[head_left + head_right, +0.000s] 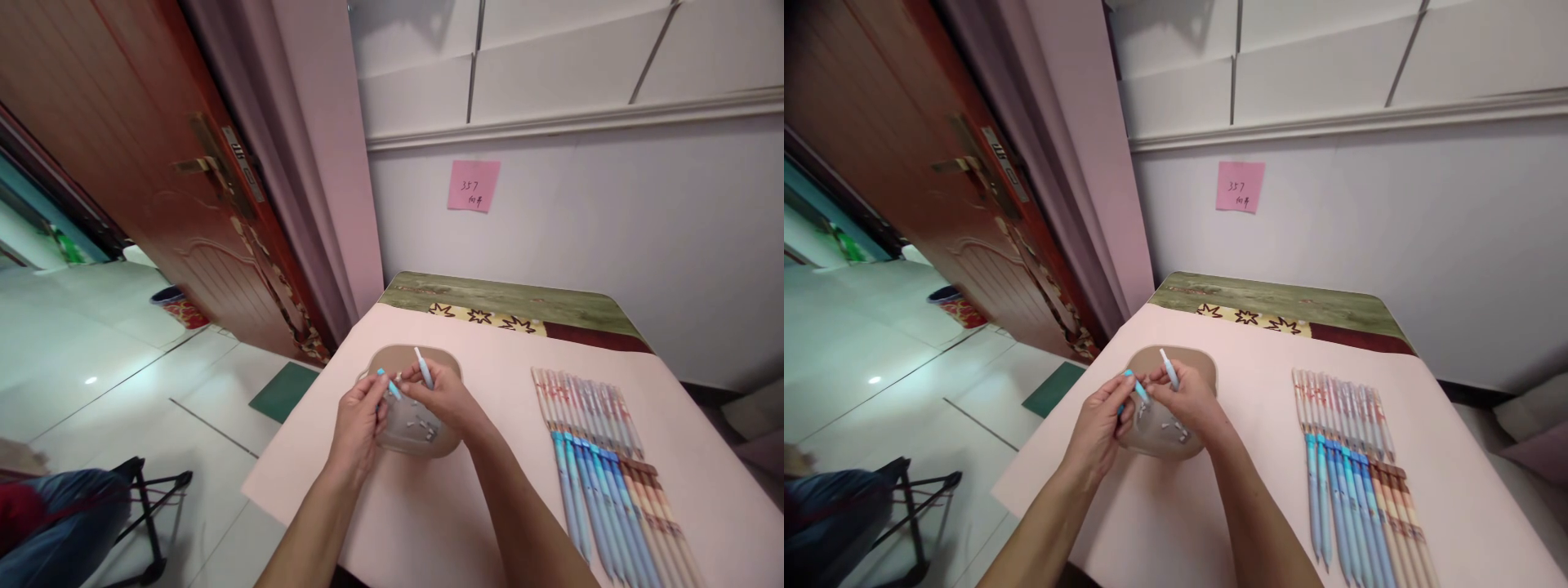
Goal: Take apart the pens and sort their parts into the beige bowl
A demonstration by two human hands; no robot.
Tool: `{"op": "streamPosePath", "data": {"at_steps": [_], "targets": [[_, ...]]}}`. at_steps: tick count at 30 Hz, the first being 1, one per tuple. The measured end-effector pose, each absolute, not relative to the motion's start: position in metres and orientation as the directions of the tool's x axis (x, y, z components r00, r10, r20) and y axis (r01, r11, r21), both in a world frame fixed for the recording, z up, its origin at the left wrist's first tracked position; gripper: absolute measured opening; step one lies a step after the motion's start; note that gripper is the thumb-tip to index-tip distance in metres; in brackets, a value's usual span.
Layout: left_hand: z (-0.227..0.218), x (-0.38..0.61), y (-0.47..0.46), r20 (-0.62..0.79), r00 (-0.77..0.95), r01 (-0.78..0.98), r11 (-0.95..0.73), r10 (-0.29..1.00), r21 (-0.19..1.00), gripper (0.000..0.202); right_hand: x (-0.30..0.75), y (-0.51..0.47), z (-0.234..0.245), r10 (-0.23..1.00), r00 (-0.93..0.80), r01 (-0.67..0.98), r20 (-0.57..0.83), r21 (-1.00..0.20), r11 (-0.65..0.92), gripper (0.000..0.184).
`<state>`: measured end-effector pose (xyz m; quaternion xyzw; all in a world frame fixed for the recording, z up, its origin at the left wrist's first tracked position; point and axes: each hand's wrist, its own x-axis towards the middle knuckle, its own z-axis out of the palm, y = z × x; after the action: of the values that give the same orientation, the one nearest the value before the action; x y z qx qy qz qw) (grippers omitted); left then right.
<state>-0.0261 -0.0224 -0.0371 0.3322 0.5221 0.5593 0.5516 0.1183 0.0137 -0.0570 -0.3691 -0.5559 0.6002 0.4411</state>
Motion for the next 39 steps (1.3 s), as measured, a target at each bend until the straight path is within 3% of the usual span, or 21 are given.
{"op": "streamPosePath", "data": {"at_steps": [4,9,14,18,22,24,30,33,34,36,39], "targets": [[-0.032,-0.033,-0.021,-0.145,-0.285,-0.359,0.035,0.948,0.933,0.038,0.118,0.014,-0.054,0.954,-0.298,-0.105,-0.014,-0.993,-0.047,0.034],[-0.035,-0.036,-0.020,-0.171,-0.293,-0.467,0.015,0.941,0.884,0.032,0.120,0.011,-0.048,0.932,-0.363,-0.115,-0.006,-0.992,-0.051,0.035],[-0.037,-0.041,-0.020,-0.239,-0.245,-0.613,0.041,0.940,0.789,0.019,0.125,0.011,-0.055,0.878,-0.474,-0.046,-0.068,-0.994,-0.102,0.035],[-0.034,-0.047,-0.019,-0.282,-0.170,-0.700,0.086,0.944,0.709,0.009,0.128,0.013,-0.059,0.866,-0.499,-0.032,-0.038,-0.998,-0.062,0.036],[-0.031,-0.049,-0.020,-0.329,-0.045,-0.755,0.183,0.943,0.629,0.010,0.128,0.012,-0.056,0.883,-0.469,-0.079,-0.031,-0.994,-0.077,0.034],[-0.031,-0.049,-0.022,-0.322,-0.035,-0.734,0.194,0.946,0.651,0.013,0.127,0.011,-0.054,0.900,-0.435,-0.093,-0.037,-0.992,-0.086,0.032],[-0.032,-0.051,-0.015,-0.181,-0.140,-0.392,0.113,0.974,0.913,0.021,0.129,0.014,-0.053,0.959,-0.280,-0.177,-0.045,-0.979,-0.097,0.027],[-0.034,-0.052,0.002,-0.112,-0.072,0.003,0.112,0.991,0.994,0.017,0.133,0.015,-0.050,0.979,-0.201,-0.169,-0.024,-0.984,-0.059,0.021],[-0.035,-0.051,0.009,-0.097,-0.036,0.213,0.102,0.995,0.972,0.015,0.135,0.015,-0.048,0.984,-0.179,-0.162,-0.020,-0.986,-0.049,0.018],[-0.039,-0.049,0.023,-0.103,0.038,0.614,0.057,0.994,0.787,0.013,0.136,0.015,-0.045,0.990,-0.141,-0.163,-0.019,-0.986,-0.043,0.013],[-0.044,-0.045,0.041,-0.131,0.054,0.802,0.035,0.990,0.597,0.007,0.138,0.014,-0.040,0.994,-0.112,-0.197,-0.001,-0.980,-0.024,0.009]]}}
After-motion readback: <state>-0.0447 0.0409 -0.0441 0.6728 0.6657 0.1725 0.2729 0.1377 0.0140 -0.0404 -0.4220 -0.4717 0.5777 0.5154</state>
